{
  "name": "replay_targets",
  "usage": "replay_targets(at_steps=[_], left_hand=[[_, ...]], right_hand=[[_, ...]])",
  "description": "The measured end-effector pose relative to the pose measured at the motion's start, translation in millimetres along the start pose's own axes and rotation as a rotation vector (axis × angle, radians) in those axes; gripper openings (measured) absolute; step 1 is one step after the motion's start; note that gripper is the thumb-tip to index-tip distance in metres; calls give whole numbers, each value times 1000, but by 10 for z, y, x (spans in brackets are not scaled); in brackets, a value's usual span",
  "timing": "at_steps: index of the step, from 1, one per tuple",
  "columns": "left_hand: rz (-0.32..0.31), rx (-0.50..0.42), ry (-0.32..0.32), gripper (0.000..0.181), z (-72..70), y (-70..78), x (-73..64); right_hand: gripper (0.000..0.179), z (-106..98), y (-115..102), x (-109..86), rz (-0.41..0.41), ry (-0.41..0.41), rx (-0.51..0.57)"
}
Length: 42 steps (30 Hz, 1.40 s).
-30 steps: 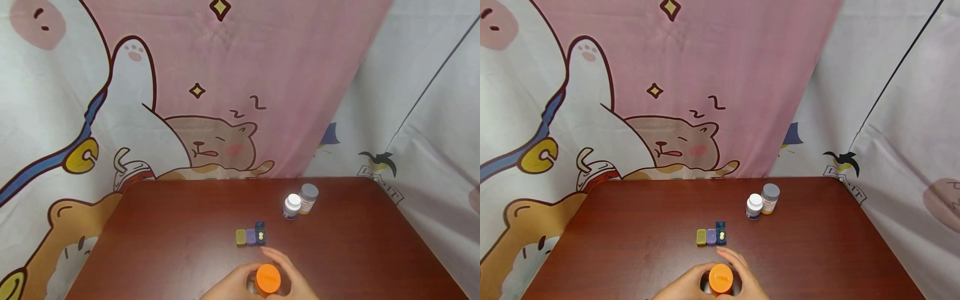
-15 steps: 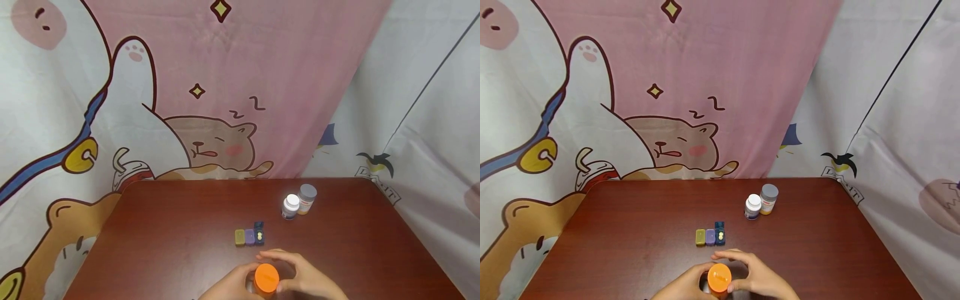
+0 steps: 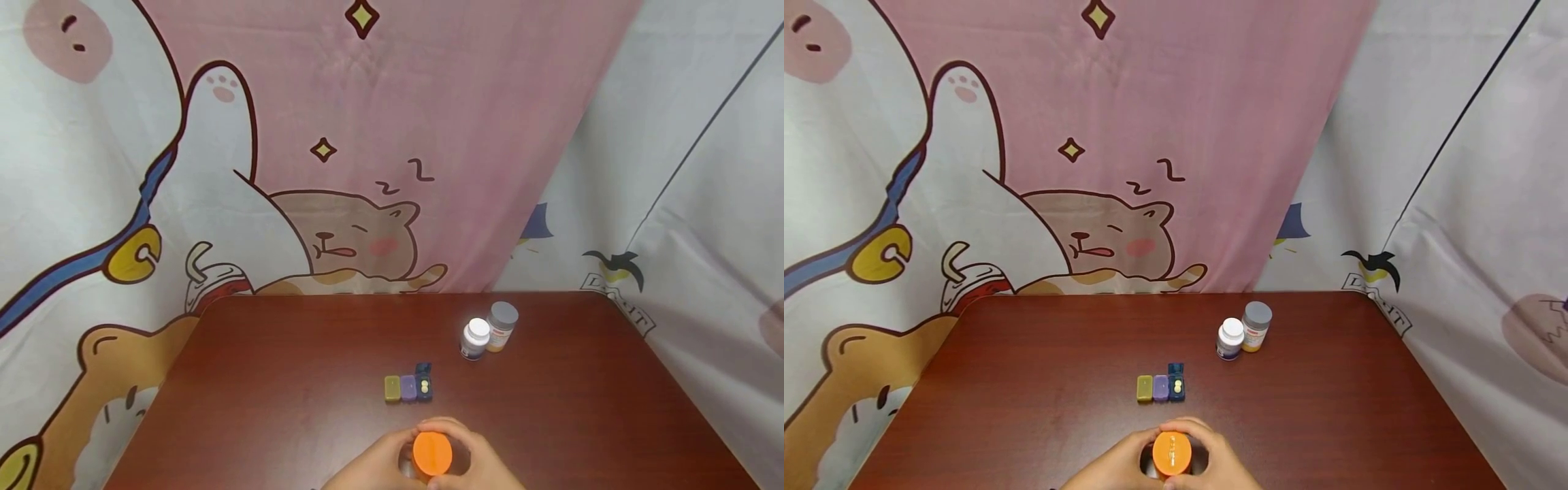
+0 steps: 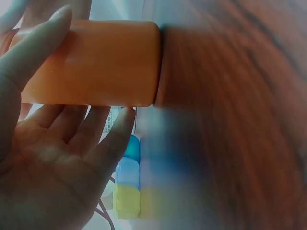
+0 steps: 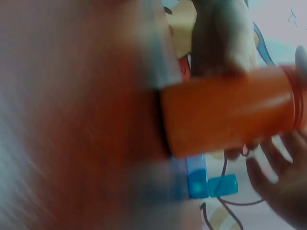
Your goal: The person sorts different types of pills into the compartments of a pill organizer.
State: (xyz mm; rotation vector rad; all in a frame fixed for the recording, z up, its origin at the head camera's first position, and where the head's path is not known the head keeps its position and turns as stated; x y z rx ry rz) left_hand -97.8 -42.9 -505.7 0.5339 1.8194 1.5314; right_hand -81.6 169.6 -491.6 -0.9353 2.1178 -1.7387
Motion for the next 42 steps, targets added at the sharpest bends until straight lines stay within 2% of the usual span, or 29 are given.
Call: replay_targets(at_steps=[4,8,12,14,16,19,21,23,26,28,29,31,38,40,42], left_hand=[[7,24,6,56,-12,-6,1],[15,47,11,56,-22,-14,7],[6,52,5,58,-26,-11,21],[-6,53,9,58,-26,-3,21],[0,75,17,57,-27,5,15],[-5,50,18,57,-12,14,-3],[-7,10,4,56,0,16,-12],[-9,-31,-7,53,6,17,-17],[11,-37,-21,53,1,18,-11],[17,-28,-19,54,-6,19,-7],[9,-31,-20,54,-7,18,-5],[0,-31,-17,54,-11,17,-3],[-7,10,7,47,-9,-21,23],[-17,-10,4,48,-3,-25,20],[-16,-13,2,50,-1,-21,16]], right_hand=[[69,139,-3,-23,-99,229,-318],[68,274,-43,-12,-64,426,-551],[66,335,-43,11,-99,534,-692],[67,341,-34,12,-117,547,-729],[68,342,-33,4,-96,536,-743],[75,297,-20,-13,-91,445,-729],[79,205,33,-30,-116,319,-679],[80,86,14,-46,-93,164,-567],[77,-118,-54,-60,17,-54,-368],[72,-221,-165,-56,141,-138,-272],[71,-267,-179,-46,163,-173,-246],[65,-341,-196,-12,215,-221,-187],[68,-472,-60,173,7,-314,-170],[69,-466,-29,207,-19,-343,-113],[70,-430,-30,223,-5,-357,-76]])
Point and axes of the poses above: each hand's wrist, its own x-axis towards the middle knuckle, its own z-axis out of the palm, y = z × x, the point moved 1 cm from there along x, towards the middle knuckle, and after that the axes turned 5 degrees about -y, right-handed, at the moved point
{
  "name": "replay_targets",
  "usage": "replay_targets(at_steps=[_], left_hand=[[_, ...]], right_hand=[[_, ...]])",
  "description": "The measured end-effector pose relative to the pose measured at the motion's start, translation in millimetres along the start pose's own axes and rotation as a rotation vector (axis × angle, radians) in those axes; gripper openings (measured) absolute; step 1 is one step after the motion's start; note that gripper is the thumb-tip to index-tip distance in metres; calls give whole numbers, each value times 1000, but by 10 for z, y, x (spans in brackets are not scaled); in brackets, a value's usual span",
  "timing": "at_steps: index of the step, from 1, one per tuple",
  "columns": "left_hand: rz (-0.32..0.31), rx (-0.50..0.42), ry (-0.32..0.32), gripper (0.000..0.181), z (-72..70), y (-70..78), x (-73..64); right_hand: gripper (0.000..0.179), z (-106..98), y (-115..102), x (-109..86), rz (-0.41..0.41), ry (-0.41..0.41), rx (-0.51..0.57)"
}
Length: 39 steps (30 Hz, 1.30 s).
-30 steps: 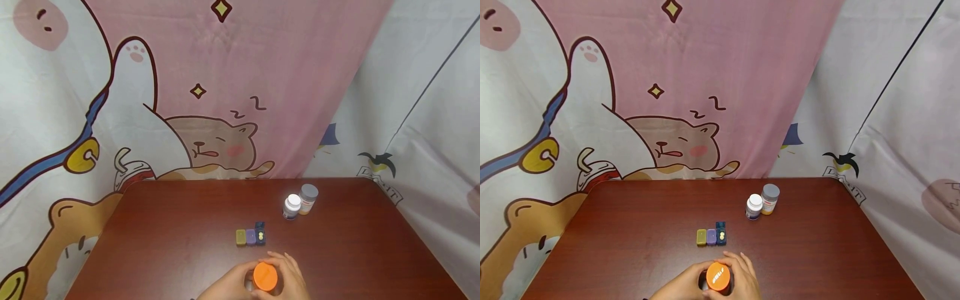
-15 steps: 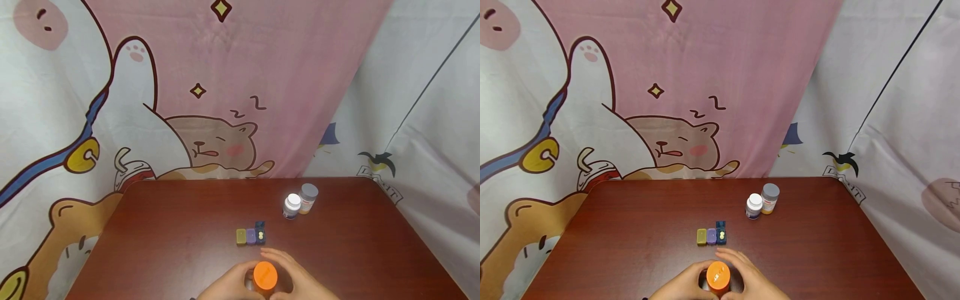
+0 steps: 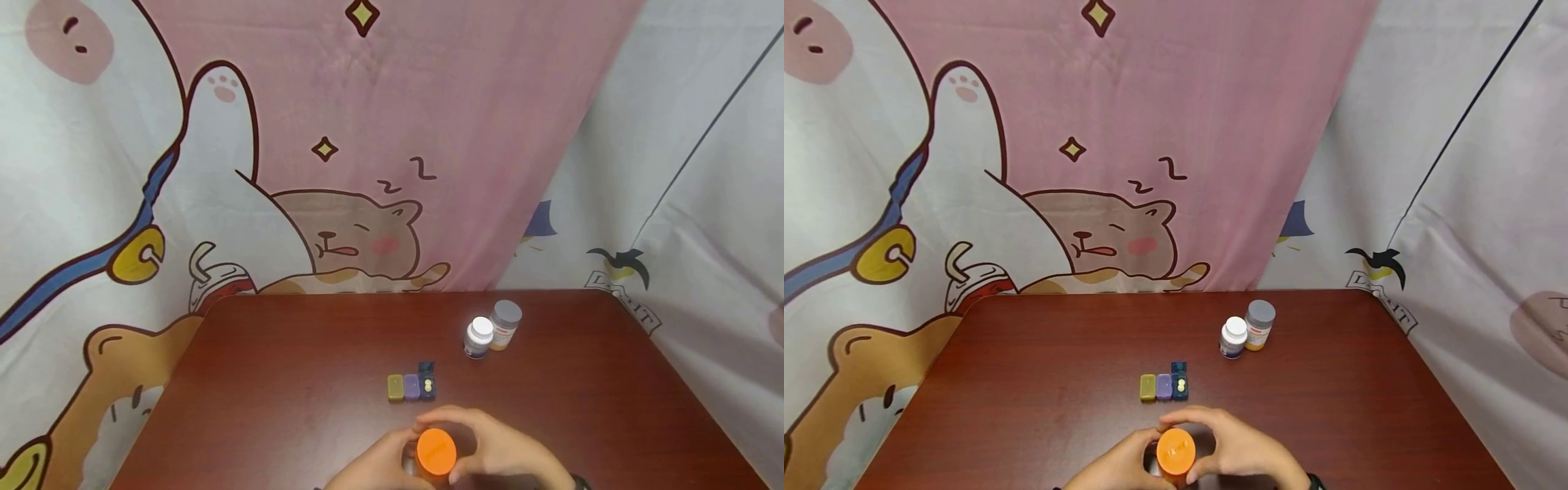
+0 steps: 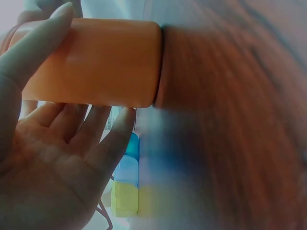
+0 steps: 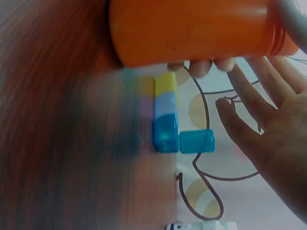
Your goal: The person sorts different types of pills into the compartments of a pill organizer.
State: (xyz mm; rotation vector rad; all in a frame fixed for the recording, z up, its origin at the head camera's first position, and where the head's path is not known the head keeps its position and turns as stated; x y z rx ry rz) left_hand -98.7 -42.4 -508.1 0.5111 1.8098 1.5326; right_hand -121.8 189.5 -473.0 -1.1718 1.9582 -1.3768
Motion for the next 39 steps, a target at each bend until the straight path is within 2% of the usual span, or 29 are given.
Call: replay_targets(at_steps=[3,6,8,11,14,18,22,26,28,32,37,39], left_hand=[[11,6,2,52,3,11,-10],[23,17,10,51,1,12,-12],[21,-1,5,49,5,13,-14],[24,-4,8,50,8,16,-13],[6,7,19,51,7,17,-13],[-34,34,43,55,7,13,-5],[-28,51,48,59,9,14,8],[-25,39,38,60,12,13,11],[-14,40,38,60,15,11,11],[-20,7,26,60,22,9,-3],[1,1,9,55,17,5,-9],[29,10,4,54,8,2,-5]], right_hand=[[66,77,-20,19,13,12,30],[63,166,-59,11,104,53,77],[60,225,-67,2,129,86,97],[60,314,-57,-9,93,167,80],[64,423,-30,-15,-14,291,-8],[66,590,-39,-9,-43,497,-150],[66,719,-87,6,45,651,-262],[67,789,-131,15,128,734,-324],[68,801,-137,12,136,750,-347],[74,769,-98,-11,56,712,-381],[81,639,-14,-39,-123,554,-280],[80,564,-6,-47,-135,465,-183]])
Point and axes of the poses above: each hand's wrist, its own x-axis towards the middle knuckle, its own z-axis out of the palm, y = z × x, the point moved 1 cm from there along x, towards the middle knuckle, and after that the axes turned 5 degrees about -y, right-handed, at the moved point
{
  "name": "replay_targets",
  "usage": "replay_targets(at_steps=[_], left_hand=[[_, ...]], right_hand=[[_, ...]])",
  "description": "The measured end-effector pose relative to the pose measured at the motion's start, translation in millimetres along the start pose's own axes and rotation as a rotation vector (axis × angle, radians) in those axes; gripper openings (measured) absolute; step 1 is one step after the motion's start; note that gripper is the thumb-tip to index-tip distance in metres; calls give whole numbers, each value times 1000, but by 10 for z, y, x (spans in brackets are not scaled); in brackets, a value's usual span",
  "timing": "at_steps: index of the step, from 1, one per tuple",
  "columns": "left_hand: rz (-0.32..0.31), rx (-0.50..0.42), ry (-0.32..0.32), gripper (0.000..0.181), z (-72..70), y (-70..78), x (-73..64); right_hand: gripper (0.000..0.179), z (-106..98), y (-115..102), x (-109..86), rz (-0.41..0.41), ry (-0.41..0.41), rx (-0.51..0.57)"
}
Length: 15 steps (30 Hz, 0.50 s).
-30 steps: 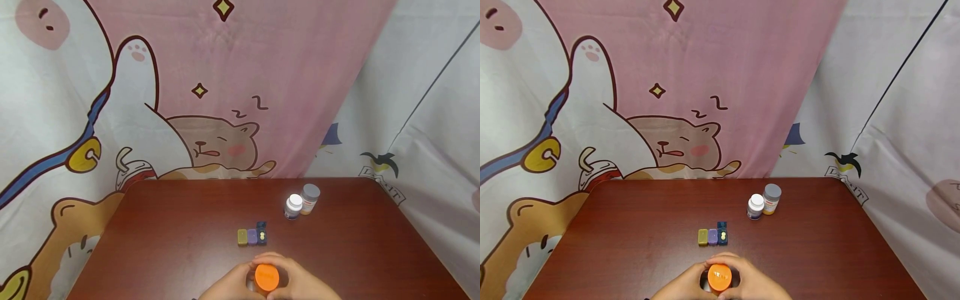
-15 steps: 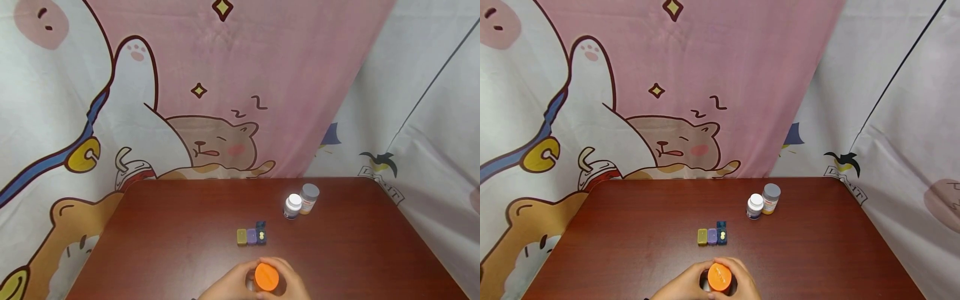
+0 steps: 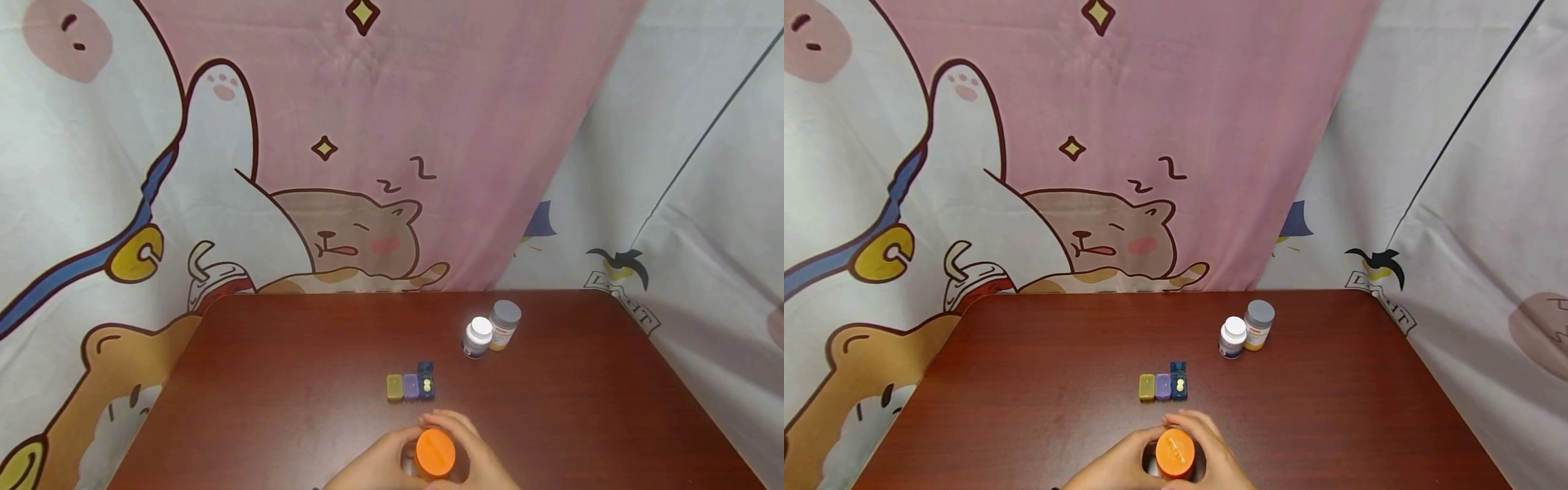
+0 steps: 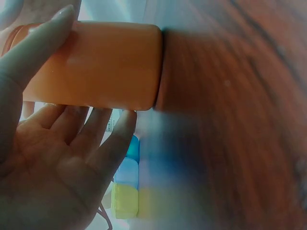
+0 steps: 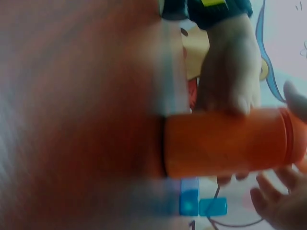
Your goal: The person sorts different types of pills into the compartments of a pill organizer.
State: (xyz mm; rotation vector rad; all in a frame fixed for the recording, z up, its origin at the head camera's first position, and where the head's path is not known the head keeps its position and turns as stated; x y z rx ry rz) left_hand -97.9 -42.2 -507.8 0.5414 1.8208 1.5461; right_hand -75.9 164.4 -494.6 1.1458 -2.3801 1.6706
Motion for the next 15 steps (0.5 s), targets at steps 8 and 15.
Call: replay_targets(at_steps=[8,15], left_hand=[[35,25,-10,50,-18,-5,8],[-5,2,-9,50,-5,-2,5]], right_hand=[[70,-340,8,138,340,-354,277],[58,-507,291,306,109,-534,547]])
Point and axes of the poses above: each hand's wrist, its own x-axis towards the middle knuckle, its own z-axis out of the palm, y = z × x, the point moved 1 cm from there along x, towards the middle knuckle, and after that the axes turned 5 degrees about -y, right-handed, at the moved point
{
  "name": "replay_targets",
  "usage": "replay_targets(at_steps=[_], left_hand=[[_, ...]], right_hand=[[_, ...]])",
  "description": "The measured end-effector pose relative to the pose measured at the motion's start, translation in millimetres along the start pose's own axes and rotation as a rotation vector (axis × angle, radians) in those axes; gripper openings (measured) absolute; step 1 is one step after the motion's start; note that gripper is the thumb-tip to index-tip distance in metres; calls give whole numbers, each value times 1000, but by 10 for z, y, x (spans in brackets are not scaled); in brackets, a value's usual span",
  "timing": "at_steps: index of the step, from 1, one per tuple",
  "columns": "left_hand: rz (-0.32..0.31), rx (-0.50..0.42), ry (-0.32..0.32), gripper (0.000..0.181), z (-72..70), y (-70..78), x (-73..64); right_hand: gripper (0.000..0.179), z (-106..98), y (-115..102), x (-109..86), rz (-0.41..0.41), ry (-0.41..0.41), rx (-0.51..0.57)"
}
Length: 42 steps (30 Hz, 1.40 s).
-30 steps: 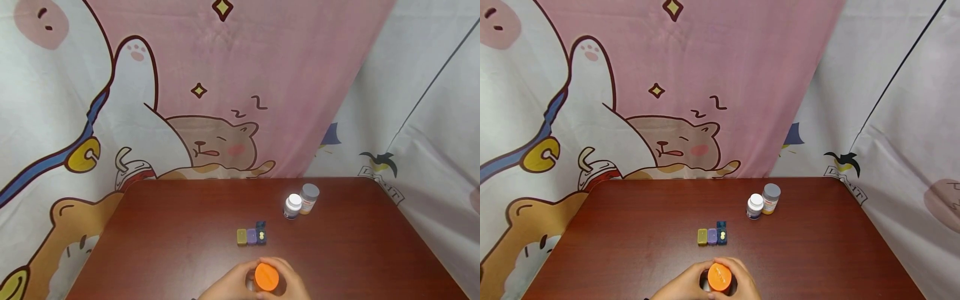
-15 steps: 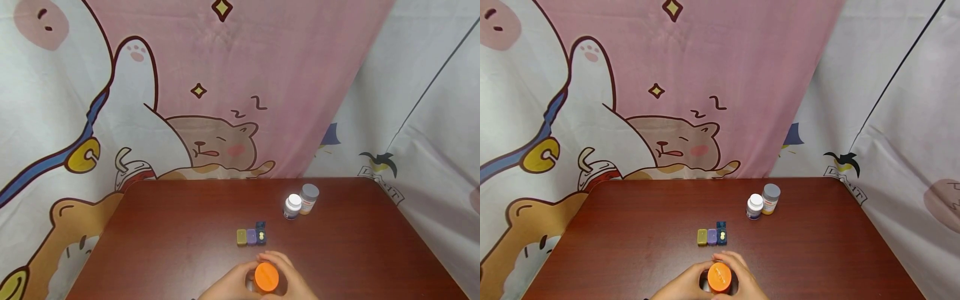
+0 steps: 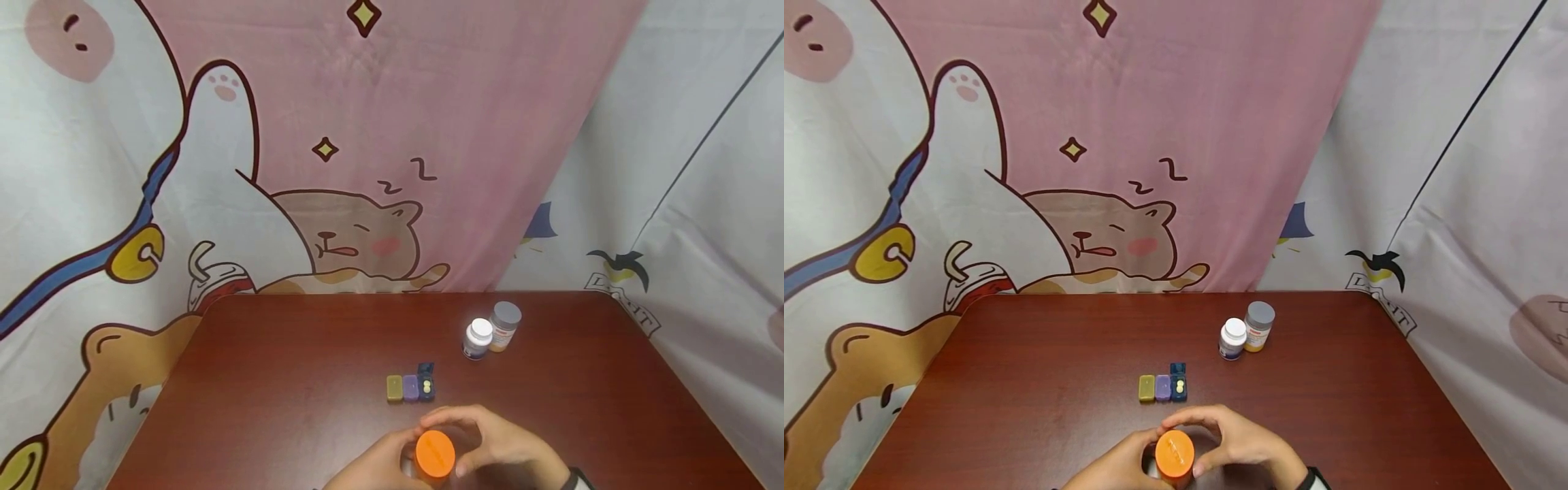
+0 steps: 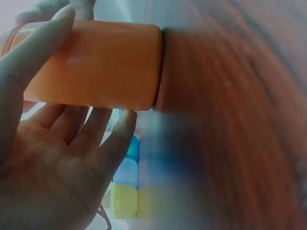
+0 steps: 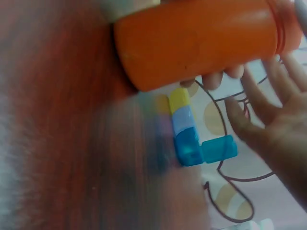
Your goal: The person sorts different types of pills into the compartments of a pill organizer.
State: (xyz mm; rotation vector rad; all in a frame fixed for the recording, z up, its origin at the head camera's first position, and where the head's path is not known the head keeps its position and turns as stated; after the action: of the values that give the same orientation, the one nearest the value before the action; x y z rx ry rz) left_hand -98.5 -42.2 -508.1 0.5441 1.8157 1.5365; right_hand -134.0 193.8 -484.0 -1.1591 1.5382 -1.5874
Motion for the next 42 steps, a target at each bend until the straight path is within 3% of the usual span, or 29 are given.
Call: replay_targets(at_steps=[2,11,14,22,25,29,35,42], left_hand=[[-6,32,14,51,-3,-2,1],[-53,79,46,51,0,-1,6],[-60,77,57,50,8,4,1],[14,45,28,50,-10,0,0],[29,82,28,48,-20,-3,5],[22,121,36,47,-20,-10,11],[-28,23,17,43,-2,-4,7],[-6,30,20,54,10,9,5]], right_hand=[[58,-60,48,31,-12,-61,71],[64,-132,95,165,-45,-200,95],[66,-119,86,182,-54,-209,122],[69,-103,52,169,-25,-182,10],[67,-87,47,175,-42,-184,-15],[61,-45,50,148,-40,-142,-52],[56,79,42,52,23,13,-58],[52,338,-8,-24,125,206,68]])
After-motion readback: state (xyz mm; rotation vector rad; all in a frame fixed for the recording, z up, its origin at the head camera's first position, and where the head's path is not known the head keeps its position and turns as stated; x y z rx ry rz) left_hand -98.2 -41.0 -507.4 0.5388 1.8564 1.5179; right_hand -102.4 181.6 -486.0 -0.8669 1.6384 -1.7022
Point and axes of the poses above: each hand's wrist, its own x-axis towards the middle knuckle, its own z-axis out of the palm, y = z × x, the point moved 1 cm from there along x, towards the middle knuckle, and after that the axes turned 5 degrees about -y, right-handed, at the moved point
